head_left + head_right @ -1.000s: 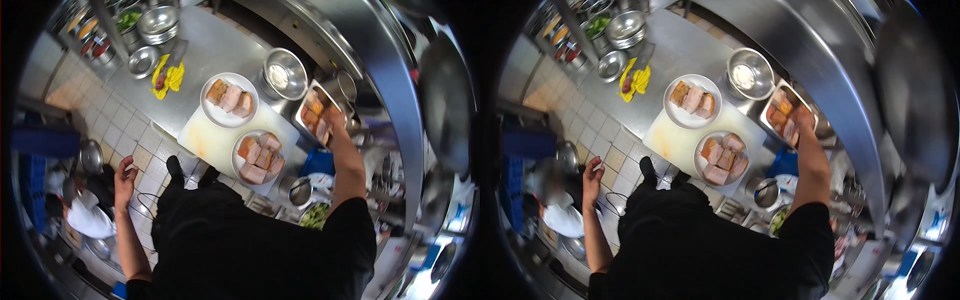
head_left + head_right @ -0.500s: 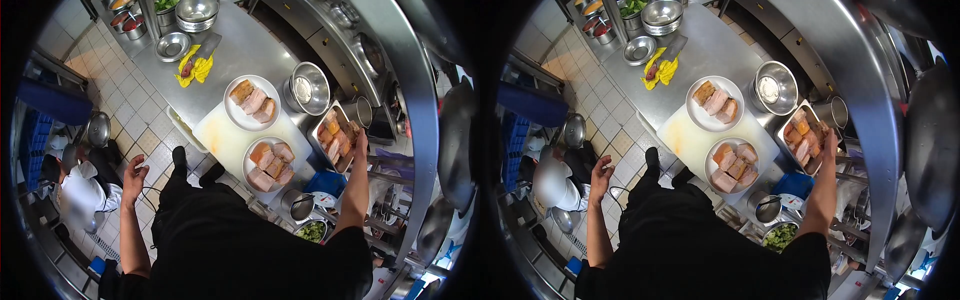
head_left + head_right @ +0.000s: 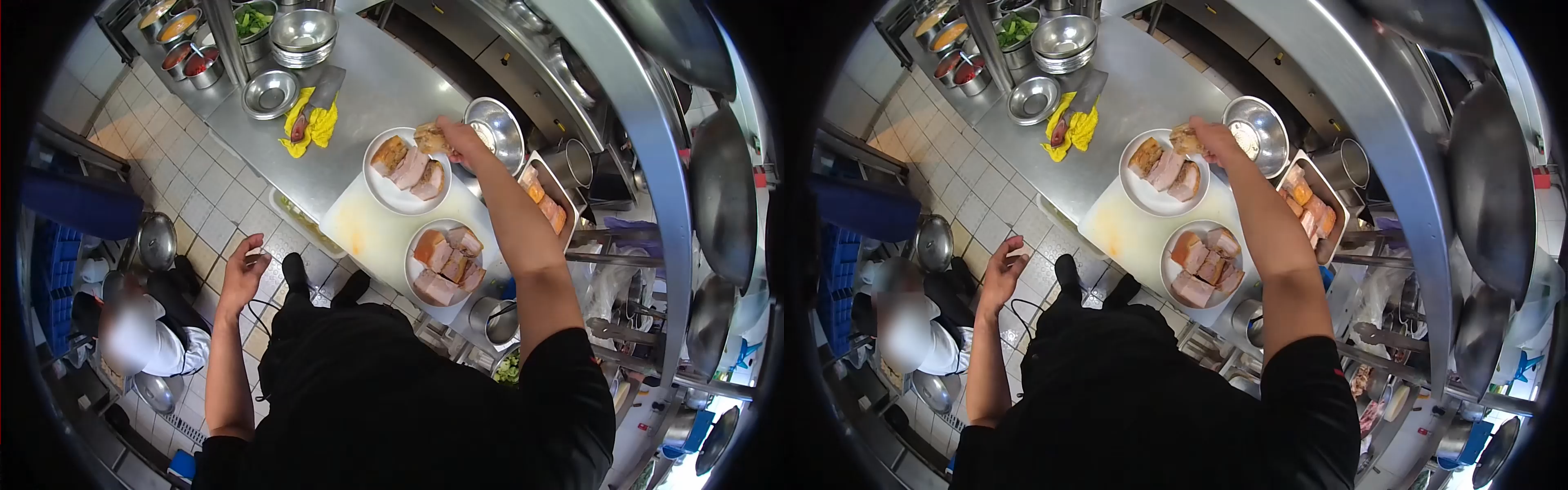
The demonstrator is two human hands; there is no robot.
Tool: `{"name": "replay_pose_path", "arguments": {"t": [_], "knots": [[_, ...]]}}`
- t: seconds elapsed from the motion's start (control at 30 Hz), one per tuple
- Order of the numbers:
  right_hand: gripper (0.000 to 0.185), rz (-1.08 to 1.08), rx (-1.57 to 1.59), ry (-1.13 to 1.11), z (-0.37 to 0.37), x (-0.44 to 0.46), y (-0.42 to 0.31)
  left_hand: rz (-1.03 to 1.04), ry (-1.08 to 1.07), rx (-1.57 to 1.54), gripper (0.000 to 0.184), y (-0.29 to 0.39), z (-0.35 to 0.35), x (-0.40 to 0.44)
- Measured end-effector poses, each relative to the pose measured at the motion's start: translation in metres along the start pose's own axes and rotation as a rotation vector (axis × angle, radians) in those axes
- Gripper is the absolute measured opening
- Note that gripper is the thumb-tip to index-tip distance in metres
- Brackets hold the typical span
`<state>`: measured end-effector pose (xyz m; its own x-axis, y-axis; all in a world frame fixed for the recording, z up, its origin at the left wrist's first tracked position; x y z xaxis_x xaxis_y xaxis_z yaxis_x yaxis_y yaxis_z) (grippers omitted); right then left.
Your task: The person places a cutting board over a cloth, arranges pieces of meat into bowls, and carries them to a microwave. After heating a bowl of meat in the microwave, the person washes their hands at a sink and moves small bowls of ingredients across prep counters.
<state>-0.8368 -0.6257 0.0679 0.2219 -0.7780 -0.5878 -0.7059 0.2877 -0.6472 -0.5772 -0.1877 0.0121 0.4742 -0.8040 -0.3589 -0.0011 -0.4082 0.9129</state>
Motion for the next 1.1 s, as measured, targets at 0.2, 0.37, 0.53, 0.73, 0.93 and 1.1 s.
{"name": "replay_pose_path", "arguments": {"t": [0.2,0.37,0.53,0.73,0.93,1.1], "knots": [[0.065,-0.002,-0.627,0.012,0.023,0.013,-0.008,-0.125,0.092,-0.056,0.041,-0.056,-0.033,-0.022],[0.083,0.012,-0.614,0.045,0.019,-0.016,-0.025,-0.147,0.067,-0.047,0.043,-0.065,-0.041,-0.022],[0.083,-0.112,-0.416,0.252,-0.085,-0.023,0.018,-0.145,0.053,-0.025,0.044,-0.063,-0.043,-0.019],[0.041,0.051,-0.777,0.472,-0.288,-0.005,0.194,-0.149,0.105,-0.057,0.046,-0.073,-0.048,-0.031],[0.052,0.428,-0.295,0.348,-0.262,0.008,0.306,-0.198,0.123,-0.013,0.039,-0.044,-0.022,-0.038],[0.079,0.449,-0.235,0.406,-0.231,-0.025,0.271,-0.214,0.121,-0.026,0.04,-0.038,-0.001,-0.046]]}}
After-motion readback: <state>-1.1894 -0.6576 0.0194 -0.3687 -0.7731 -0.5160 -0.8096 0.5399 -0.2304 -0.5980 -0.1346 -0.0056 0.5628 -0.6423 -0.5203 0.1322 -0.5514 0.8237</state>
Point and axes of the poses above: each hand's wrist, its own x-axis towards the middle knuckle, its own z-axis out of the palm, y = z × x, the point moved 5 cm from there along x, towards the middle knuckle
